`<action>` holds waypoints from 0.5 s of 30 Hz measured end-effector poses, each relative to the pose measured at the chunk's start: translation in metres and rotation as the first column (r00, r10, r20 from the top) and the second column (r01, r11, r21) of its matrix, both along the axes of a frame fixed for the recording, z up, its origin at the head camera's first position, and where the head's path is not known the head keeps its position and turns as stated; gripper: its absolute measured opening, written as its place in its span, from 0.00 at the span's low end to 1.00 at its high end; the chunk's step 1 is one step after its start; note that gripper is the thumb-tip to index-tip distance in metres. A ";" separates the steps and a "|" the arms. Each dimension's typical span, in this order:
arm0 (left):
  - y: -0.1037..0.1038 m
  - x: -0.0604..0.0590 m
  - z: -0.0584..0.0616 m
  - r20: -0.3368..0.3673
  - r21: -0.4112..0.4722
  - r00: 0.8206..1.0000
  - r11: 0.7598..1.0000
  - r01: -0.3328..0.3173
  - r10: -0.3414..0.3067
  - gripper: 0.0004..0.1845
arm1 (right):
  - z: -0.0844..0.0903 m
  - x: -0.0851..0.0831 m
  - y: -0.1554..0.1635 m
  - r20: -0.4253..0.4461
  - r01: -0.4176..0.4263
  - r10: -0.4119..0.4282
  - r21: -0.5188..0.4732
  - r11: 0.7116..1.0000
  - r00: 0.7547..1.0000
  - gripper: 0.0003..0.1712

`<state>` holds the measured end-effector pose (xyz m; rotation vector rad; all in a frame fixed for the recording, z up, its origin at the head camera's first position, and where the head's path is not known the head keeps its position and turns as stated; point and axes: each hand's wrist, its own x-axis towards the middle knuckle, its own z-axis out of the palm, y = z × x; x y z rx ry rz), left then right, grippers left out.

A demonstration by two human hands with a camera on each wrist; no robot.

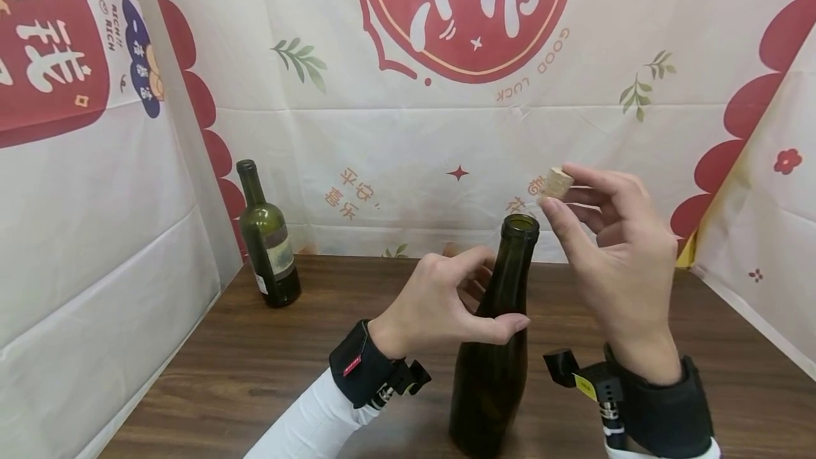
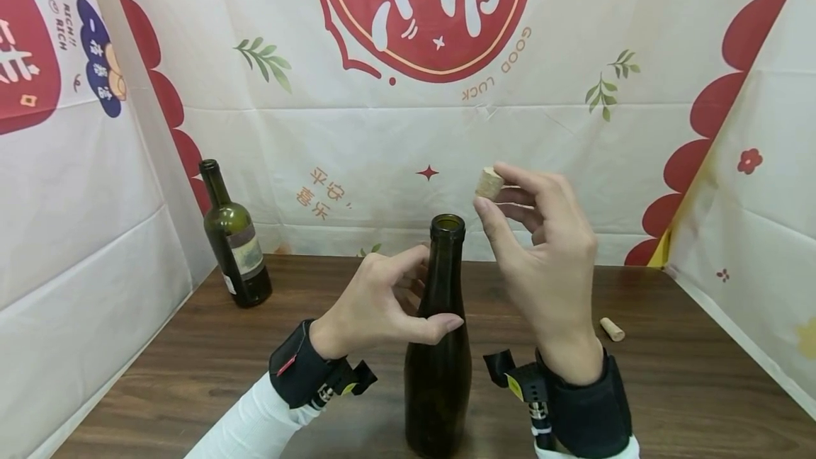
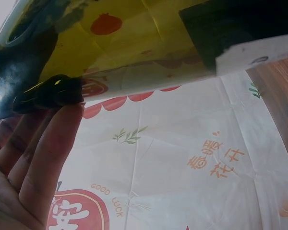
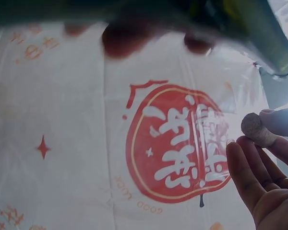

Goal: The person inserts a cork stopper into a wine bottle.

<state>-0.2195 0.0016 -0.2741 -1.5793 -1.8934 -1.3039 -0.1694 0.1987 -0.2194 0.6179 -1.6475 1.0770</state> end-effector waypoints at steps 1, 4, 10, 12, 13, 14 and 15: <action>0.000 0.000 0.000 0.000 0.000 1.000 1.000 0.001 -0.001 0.20 | 0.001 0.001 -0.001 0.004 -0.006 0.006 -0.009 1.000 1.000 0.26; 0.000 0.000 0.000 -0.001 -0.002 1.000 1.000 -0.001 0.001 0.20 | 0.002 0.005 -0.005 0.011 -0.020 0.021 -0.027 0.999 1.000 0.26; 0.001 0.000 0.000 -0.001 0.000 1.000 1.000 -0.001 0.001 0.20 | 0.005 0.011 -0.010 -0.006 -0.044 0.043 -0.046 0.998 0.999 0.25; 0.001 0.000 0.001 -0.002 0.002 1.000 1.000 0.000 0.000 0.20 | 0.006 0.013 -0.011 -0.015 -0.061 0.060 -0.057 0.997 0.998 0.24; 0.001 0.000 0.001 -0.003 0.003 1.000 1.000 0.000 0.000 0.19 | 0.006 0.014 -0.012 -0.019 -0.066 0.065 -0.065 0.996 0.998 0.24; 0.001 0.000 0.001 -0.003 0.004 1.000 1.000 0.001 -0.001 0.19 | 0.006 0.014 -0.012 -0.022 -0.068 0.067 -0.069 0.995 0.998 0.24; 0.002 0.000 0.001 -0.005 0.004 1.000 1.000 0.001 -0.001 0.19 | 0.007 0.015 -0.012 -0.027 -0.077 0.075 -0.075 0.994 0.997 0.23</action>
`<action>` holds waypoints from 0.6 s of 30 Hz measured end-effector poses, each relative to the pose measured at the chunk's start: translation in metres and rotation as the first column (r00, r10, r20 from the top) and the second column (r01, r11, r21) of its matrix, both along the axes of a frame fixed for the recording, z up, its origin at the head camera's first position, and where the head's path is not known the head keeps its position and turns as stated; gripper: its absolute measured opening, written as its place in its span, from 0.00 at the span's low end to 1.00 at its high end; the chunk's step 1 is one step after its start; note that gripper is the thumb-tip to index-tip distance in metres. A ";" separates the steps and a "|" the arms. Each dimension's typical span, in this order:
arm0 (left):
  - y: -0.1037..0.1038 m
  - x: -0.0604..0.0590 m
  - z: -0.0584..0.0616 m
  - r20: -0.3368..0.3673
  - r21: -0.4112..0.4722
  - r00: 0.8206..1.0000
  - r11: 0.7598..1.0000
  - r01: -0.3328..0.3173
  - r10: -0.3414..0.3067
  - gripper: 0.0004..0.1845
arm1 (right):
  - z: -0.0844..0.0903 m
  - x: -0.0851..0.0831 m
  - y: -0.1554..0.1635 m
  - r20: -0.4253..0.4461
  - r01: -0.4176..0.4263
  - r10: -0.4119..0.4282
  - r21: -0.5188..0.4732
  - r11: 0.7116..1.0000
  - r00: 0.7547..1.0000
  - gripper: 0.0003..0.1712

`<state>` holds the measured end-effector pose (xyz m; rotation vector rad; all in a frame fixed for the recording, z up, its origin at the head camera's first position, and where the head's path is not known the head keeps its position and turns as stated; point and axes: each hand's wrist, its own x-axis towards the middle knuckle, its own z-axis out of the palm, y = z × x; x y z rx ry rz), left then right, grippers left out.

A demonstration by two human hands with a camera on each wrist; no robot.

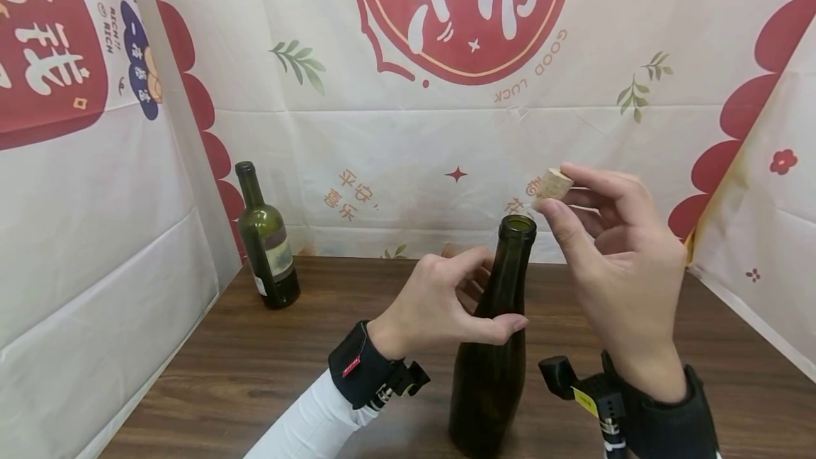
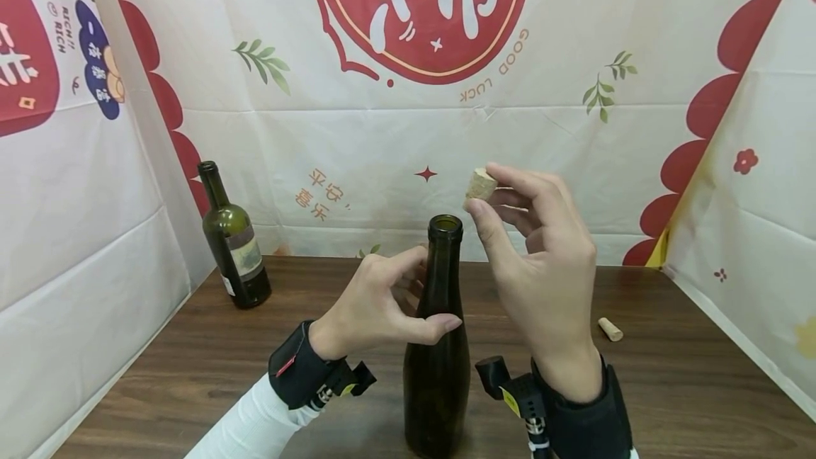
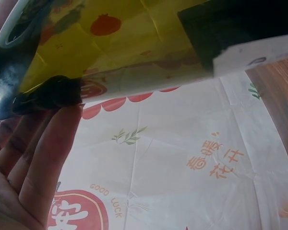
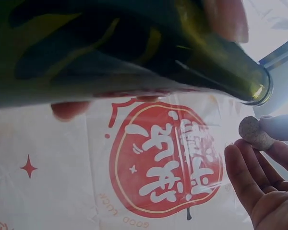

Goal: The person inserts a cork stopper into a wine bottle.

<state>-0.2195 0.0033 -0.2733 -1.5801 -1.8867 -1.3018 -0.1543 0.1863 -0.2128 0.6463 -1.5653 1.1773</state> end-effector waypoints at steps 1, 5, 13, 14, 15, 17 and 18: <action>0.000 0.000 0.000 0.001 0.001 1.000 1.000 0.001 -0.001 0.19 | 0.000 0.001 -0.001 -0.004 -0.005 0.005 -0.003 1.000 1.000 0.23; 0.000 0.000 -0.001 0.004 0.009 1.000 1.000 0.003 -0.004 0.19 | 0.000 0.002 -0.003 -0.018 -0.014 0.014 0.005 1.000 1.000 0.21; 0.002 0.001 0.001 -0.010 0.008 1.000 1.000 -0.006 0.006 0.20 | 0.000 0.003 -0.008 -0.044 -0.051 0.051 0.014 0.999 0.998 0.20; 0.002 0.000 0.001 -0.011 0.009 1.000 1.000 -0.005 0.005 0.20 | 0.000 0.003 -0.009 -0.044 -0.049 0.050 0.020 0.999 0.998 0.20; 0.002 0.000 0.001 -0.010 0.010 1.000 1.000 -0.004 0.004 0.20 | 0.000 0.003 -0.009 -0.043 -0.041 0.043 0.028 0.999 0.998 0.20; 0.002 0.000 0.000 -0.009 0.009 1.000 1.000 -0.001 0.001 0.20 | 0.000 0.004 -0.009 -0.041 -0.027 0.029 0.043 0.999 0.999 0.20; 0.003 0.000 0.000 -0.010 0.009 1.000 1.000 -0.001 0.001 0.20 | 0.000 0.004 -0.009 -0.037 -0.023 0.025 0.048 0.999 0.999 0.20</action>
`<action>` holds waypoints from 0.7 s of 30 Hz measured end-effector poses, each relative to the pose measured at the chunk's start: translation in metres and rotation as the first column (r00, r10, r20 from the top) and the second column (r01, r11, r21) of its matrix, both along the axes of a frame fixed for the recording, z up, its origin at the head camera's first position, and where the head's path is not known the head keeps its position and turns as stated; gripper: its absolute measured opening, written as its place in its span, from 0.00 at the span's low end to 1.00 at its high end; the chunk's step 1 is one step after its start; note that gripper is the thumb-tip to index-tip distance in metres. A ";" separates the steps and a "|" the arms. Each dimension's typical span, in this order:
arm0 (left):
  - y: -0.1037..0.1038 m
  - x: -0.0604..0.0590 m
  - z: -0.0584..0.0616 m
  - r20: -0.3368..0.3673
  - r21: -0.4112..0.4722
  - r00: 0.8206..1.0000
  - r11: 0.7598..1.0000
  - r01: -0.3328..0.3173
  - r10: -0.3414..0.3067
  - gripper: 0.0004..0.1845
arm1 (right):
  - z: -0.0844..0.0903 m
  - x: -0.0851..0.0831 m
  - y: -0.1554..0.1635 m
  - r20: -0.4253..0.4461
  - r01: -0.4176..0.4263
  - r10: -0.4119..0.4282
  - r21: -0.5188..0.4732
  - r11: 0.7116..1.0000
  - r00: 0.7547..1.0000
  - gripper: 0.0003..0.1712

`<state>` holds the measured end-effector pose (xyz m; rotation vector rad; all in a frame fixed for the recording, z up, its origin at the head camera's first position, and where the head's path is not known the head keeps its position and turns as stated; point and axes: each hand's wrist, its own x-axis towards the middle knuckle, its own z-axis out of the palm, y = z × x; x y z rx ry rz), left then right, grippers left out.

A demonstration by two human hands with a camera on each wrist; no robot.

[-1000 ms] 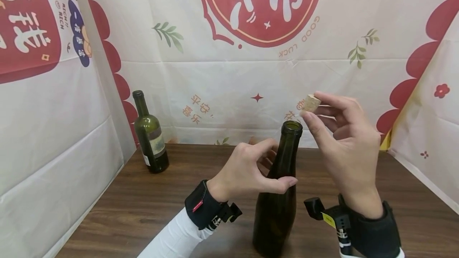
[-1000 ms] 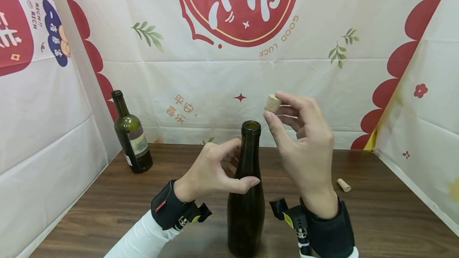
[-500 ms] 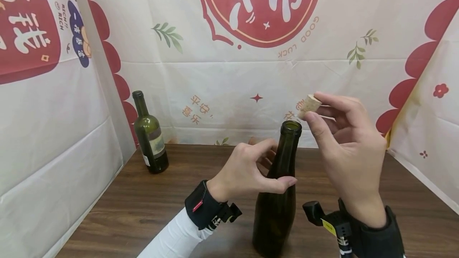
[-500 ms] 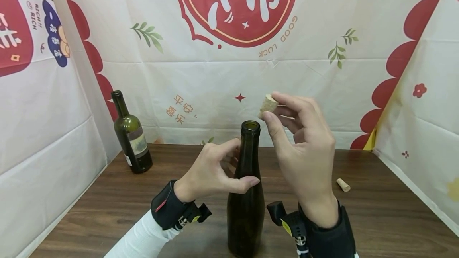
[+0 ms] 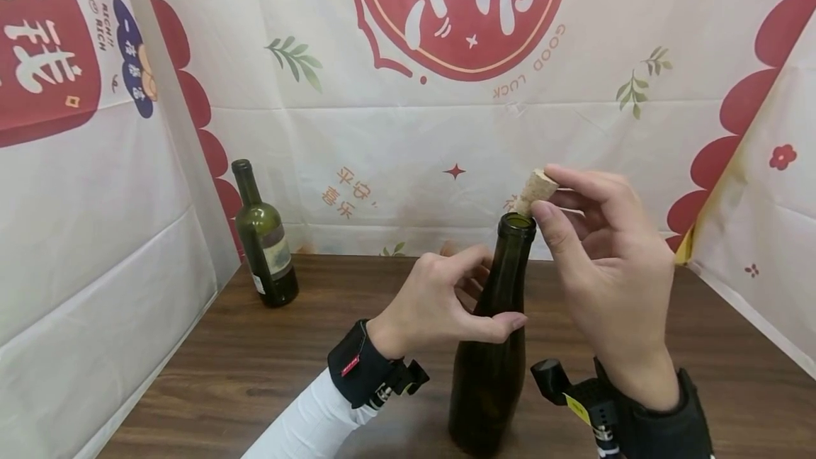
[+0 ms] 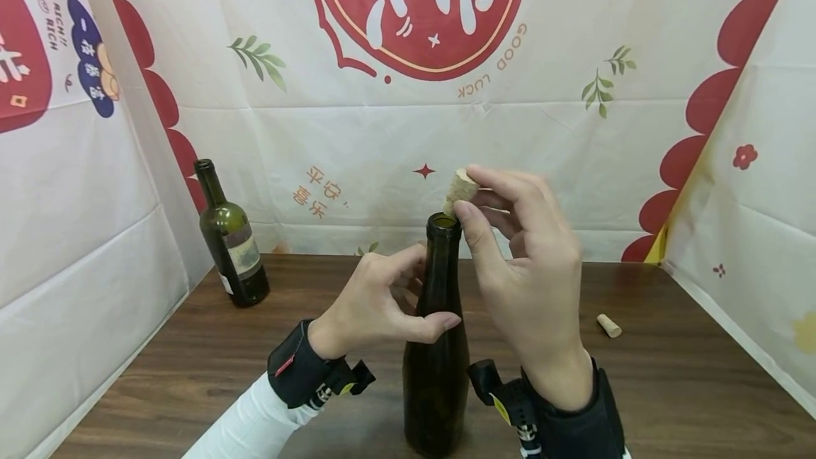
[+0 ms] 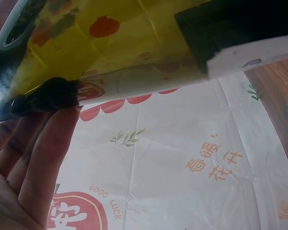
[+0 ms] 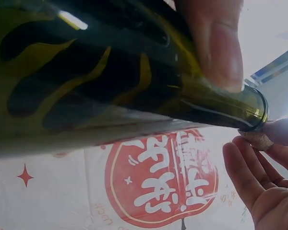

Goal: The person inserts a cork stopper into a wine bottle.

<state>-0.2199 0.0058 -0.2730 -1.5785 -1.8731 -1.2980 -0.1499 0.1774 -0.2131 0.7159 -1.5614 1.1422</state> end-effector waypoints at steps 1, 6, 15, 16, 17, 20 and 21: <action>0.000 0.000 0.000 0.001 0.000 1.000 1.000 0.002 -0.002 0.20 | 0.000 0.000 0.000 0.001 0.004 -0.004 0.004 1.000 1.000 0.20; 0.000 -0.001 -0.001 -0.005 0.009 1.000 1.000 0.012 -0.011 0.19 | -0.001 0.001 -0.002 -0.003 -0.004 0.003 -0.011 1.000 1.000 0.21; 0.002 -0.001 -0.002 -0.022 0.023 1.000 1.000 0.015 -0.015 0.19 | -0.002 0.002 -0.004 -0.026 -0.060 0.059 -0.014 0.998 0.998 0.21; 0.002 -0.001 -0.002 -0.025 0.025 1.000 1.000 0.015 -0.015 0.19 | -0.002 0.002 -0.004 -0.030 -0.072 0.072 -0.011 0.997 0.997 0.21; 0.002 -0.001 -0.002 -0.028 0.026 1.000 1.000 0.015 -0.014 0.19 | -0.001 0.002 -0.004 -0.034 -0.077 0.077 -0.008 0.997 0.996 0.20; 0.002 -0.002 -0.003 -0.029 0.027 1.000 1.000 0.010 -0.009 0.19 | -0.001 0.001 -0.004 -0.049 -0.115 0.115 -0.007 0.993 0.992 0.20; 0.002 -0.002 -0.003 -0.027 0.026 1.000 1.000 0.009 -0.008 0.19 | -0.001 0.001 -0.004 -0.053 -0.120 0.120 -0.004 0.993 0.991 0.20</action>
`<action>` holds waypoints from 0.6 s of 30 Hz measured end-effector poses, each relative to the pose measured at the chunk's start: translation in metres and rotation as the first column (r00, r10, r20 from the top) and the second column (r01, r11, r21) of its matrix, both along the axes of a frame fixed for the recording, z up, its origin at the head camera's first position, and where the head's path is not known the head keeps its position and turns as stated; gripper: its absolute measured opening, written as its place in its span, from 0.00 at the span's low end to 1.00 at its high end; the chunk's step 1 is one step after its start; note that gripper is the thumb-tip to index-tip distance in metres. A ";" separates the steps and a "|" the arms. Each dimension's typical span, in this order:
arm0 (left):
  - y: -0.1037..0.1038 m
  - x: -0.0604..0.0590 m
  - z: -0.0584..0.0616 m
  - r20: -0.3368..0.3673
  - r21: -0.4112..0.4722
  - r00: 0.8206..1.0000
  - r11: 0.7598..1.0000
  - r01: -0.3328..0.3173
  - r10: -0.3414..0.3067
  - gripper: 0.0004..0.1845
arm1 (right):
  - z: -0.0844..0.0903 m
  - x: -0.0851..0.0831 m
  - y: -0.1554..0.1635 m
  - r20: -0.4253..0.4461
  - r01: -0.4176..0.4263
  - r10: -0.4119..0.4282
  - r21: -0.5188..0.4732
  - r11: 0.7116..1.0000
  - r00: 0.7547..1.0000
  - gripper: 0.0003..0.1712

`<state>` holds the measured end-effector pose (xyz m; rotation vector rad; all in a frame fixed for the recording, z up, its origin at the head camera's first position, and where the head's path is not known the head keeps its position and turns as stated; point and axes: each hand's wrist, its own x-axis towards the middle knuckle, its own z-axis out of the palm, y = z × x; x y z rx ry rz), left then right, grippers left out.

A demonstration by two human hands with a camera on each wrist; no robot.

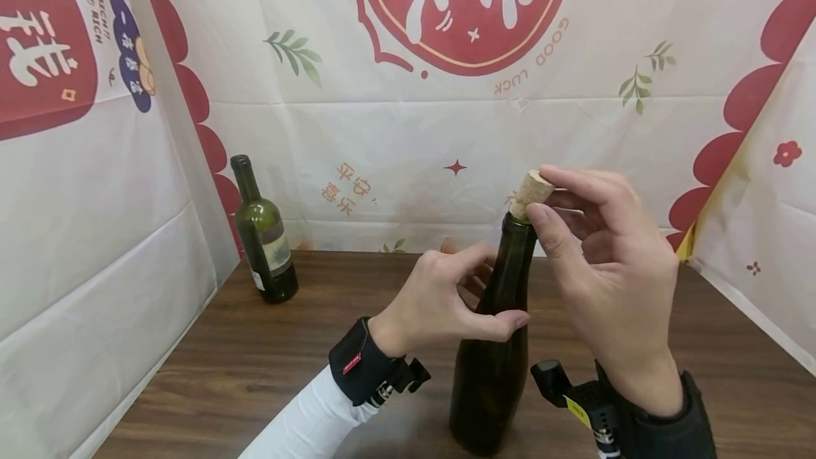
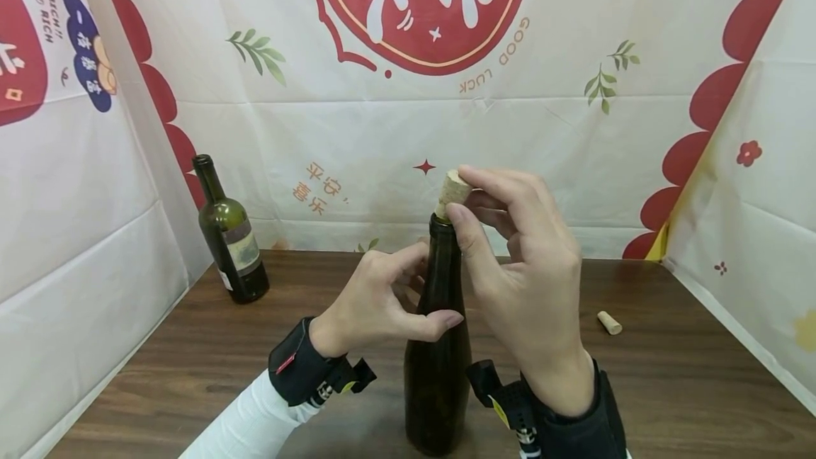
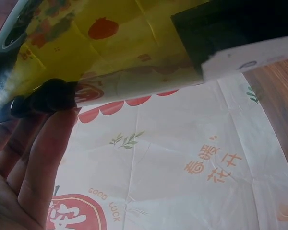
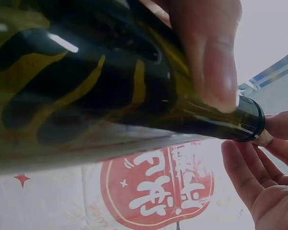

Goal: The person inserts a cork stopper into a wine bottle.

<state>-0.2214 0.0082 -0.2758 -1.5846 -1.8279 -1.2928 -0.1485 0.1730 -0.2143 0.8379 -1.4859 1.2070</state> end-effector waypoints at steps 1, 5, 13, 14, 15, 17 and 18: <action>0.000 0.000 0.000 -0.001 -0.001 1.000 1.000 0.000 0.000 0.19 | 0.000 0.000 0.000 -0.003 0.002 -0.002 0.003 1.000 1.000 0.20; 0.000 0.000 0.001 0.004 -0.002 1.000 1.000 0.005 -0.005 0.19 | 0.002 0.001 0.001 -0.011 0.006 -0.006 0.006 1.000 1.000 0.20; -0.001 0.001 0.000 0.010 -0.002 1.000 1.000 -0.001 0.001 0.18 | 0.001 0.002 0.000 -0.012 0.027 -0.026 0.029 0.999 1.000 0.19; -0.001 0.001 0.000 0.010 -0.001 1.000 1.000 -0.001 0.001 0.18 | 0.001 0.002 0.000 -0.010 0.032 -0.031 0.035 0.999 0.999 0.19; -0.001 0.001 0.000 0.012 0.001 1.000 1.000 0.001 -0.001 0.18 | 0.001 0.003 -0.001 -0.009 0.038 -0.037 0.042 0.998 0.999 0.18; 0.000 0.001 0.001 0.007 0.002 1.000 1.000 0.001 -0.001 0.18 | 0.002 0.003 -0.001 -0.007 0.049 -0.049 0.054 0.997 0.999 0.18; 0.000 0.001 0.001 0.004 0.001 1.000 1.000 0.000 0.000 0.18 | 0.002 0.003 -0.001 -0.006 0.054 -0.053 0.059 0.997 0.999 0.18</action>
